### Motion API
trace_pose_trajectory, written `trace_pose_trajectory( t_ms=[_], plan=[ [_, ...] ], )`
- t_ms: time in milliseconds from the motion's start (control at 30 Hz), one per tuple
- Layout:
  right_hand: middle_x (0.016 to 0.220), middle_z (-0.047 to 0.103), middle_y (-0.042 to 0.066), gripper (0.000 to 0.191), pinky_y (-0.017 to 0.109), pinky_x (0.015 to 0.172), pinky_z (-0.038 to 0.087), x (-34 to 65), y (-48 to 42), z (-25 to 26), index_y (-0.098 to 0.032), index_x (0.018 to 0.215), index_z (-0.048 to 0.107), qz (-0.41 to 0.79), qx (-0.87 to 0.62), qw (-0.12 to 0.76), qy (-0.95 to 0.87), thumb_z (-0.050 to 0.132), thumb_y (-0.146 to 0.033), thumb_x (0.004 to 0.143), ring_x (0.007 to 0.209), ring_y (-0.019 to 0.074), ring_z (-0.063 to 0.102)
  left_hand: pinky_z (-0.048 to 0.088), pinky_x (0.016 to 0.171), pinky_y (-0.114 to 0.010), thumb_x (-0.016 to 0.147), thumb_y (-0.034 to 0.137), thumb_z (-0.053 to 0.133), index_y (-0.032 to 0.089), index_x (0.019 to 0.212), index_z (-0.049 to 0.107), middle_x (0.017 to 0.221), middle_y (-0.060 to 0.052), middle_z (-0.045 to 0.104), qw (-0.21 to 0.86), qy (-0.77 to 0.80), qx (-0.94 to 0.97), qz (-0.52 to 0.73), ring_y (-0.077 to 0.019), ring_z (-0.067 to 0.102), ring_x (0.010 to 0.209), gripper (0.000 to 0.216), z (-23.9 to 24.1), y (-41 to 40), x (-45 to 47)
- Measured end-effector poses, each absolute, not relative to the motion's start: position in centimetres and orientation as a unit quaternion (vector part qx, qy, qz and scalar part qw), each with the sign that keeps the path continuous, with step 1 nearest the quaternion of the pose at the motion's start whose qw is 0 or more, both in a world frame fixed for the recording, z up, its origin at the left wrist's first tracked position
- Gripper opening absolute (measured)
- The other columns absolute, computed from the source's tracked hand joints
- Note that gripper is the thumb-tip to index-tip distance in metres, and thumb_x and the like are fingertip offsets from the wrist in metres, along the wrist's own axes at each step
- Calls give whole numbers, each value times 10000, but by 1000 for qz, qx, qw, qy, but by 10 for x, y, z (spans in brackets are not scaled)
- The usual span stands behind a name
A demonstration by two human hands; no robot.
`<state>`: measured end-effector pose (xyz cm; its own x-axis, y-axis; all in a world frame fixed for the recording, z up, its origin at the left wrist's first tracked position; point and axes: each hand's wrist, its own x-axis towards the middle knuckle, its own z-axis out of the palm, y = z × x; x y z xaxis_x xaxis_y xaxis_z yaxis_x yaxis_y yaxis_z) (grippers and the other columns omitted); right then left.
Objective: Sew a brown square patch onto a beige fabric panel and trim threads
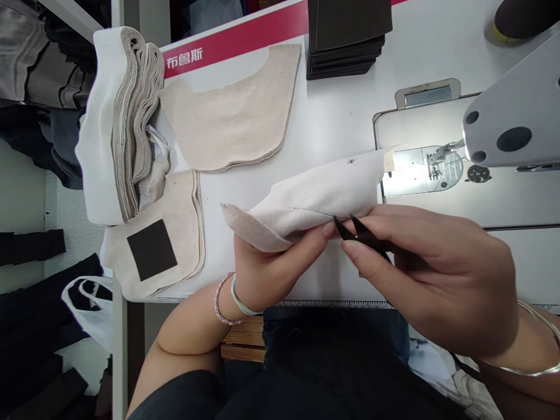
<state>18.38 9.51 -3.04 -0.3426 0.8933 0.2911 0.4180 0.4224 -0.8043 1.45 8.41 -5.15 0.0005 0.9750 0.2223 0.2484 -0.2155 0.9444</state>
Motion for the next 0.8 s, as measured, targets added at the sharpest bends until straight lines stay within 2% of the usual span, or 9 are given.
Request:
trace_pose_trajectory(
  t_ms=[133,267,433,567,700,800],
  plan=[
    [580,476,-37,100,207,459,360,184,94,-31,-139,769,649,297,-437,377,-761,633,-50,811,508,59,397,650,791,-291,797,64,702,247,932,720,899,36,764,357,501,612,497,-156,734,822,228,-52,85,15],
    [629,594,-8,97,199,464,406,184,93,-31,-136,827,684,255,-435,377,-777,642,-51,807,514,66,479,638,823,-278,810,64,682,261,940,723,915,42,762,357,494,620,494,-149,736,834,240,-53,85,14],
    [704,685,26,101,184,542,493,181,91,-33,-124,866,700,171,-434,377,-800,654,-54,810,585,84,596,632,841,-291,810,80,684,298,964,733,944,40,766,355,488,623,497,-168,741,844,271,-55,84,13],
    [736,703,28,145,215,536,511,182,88,-38,-142,903,695,122,-434,387,-805,650,-43,808,586,104,612,634,838,-299,808,81,673,308,981,731,949,58,767,353,492,620,498,-169,741,848,292,-53,84,13],
    [723,691,11,171,254,459,480,183,88,-38,-189,907,683,126,-428,389,-806,631,-57,812,546,118,584,631,850,-297,822,102,638,284,954,737,944,60,765,366,507,612,483,-171,742,864,246,-50,85,14],
    [692,674,0,179,236,476,497,182,91,-35,-199,879,675,146,-418,389,-808,627,-45,803,543,112,585,631,857,-315,820,139,656,296,948,741,945,54,766,366,516,607,481,-188,744,870,219,-50,85,14]
  ],
)
